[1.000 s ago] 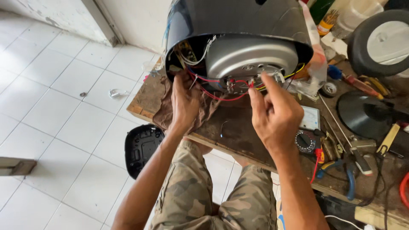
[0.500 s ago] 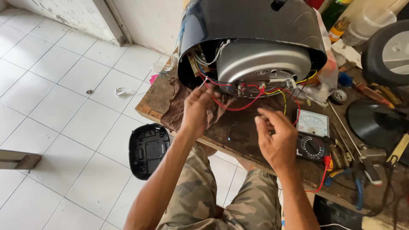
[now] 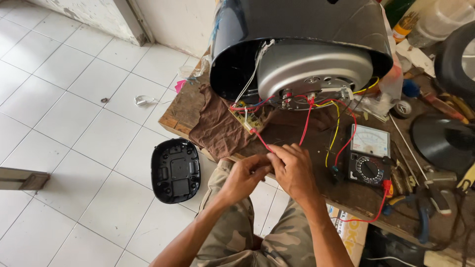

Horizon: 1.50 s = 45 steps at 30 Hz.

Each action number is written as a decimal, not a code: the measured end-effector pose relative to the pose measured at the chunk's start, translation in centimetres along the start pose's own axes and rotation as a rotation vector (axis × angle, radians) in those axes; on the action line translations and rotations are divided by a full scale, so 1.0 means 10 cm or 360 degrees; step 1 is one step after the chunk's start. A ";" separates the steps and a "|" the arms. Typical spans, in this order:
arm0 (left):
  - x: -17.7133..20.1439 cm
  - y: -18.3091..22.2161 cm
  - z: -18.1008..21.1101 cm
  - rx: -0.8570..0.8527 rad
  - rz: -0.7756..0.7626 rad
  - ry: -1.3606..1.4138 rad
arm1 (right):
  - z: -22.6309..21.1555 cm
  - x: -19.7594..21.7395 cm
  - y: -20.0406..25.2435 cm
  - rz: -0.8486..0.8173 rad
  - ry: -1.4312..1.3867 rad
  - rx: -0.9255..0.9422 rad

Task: The person connects wires to a circuit board inside an electronic appliance, then opens a cardboard package with a utility knife and removes two circuit boards wrapped in bubble wrap.

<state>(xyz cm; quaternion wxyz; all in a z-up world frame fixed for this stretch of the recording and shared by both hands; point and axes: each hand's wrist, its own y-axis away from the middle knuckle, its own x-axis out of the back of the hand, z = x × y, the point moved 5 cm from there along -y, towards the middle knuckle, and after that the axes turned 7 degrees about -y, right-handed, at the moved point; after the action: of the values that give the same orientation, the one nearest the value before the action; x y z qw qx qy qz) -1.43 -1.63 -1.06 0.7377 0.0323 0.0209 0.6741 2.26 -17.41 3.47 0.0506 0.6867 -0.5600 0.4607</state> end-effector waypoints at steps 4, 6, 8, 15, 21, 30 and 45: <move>0.31 -0.04 -0.13 -0.0005 0.0337 -0.0128 | 0.09 0.17 -0.05 0.0070 -0.0100 -0.0103; 0.49 -0.05 0.34 0.0217 0.0571 0.0601 | -0.03 0.30 -0.14 0.0068 -0.0730 -0.0299; 0.44 -0.22 0.48 0.0159 0.0533 0.0865 | -0.06 0.31 -0.16 0.0055 -0.0891 -0.0367; 0.25 -0.81 -0.09 0.0040 0.0152 0.1727 | 0.04 0.18 -0.18 -0.0097 -0.1087 -0.0512; 0.30 -0.85 -0.39 -0.0069 0.0337 0.1414 | -0.35 0.14 -0.57 0.0024 -0.0385 -0.0117; 0.46 -0.73 -0.08 -0.0104 0.0435 0.1203 | -0.08 -0.35 -0.56 0.0117 0.0008 -0.0277; 0.43 -0.72 -0.11 -0.0081 0.0438 0.1192 | 0.27 -0.43 -0.48 0.0126 -0.0450 -0.0561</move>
<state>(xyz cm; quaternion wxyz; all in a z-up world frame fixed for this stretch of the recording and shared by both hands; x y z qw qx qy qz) 6.03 2.03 -2.68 0.5825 -0.2316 0.2671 0.7319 7.95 -14.17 1.08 0.0727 0.7024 -0.6600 0.2564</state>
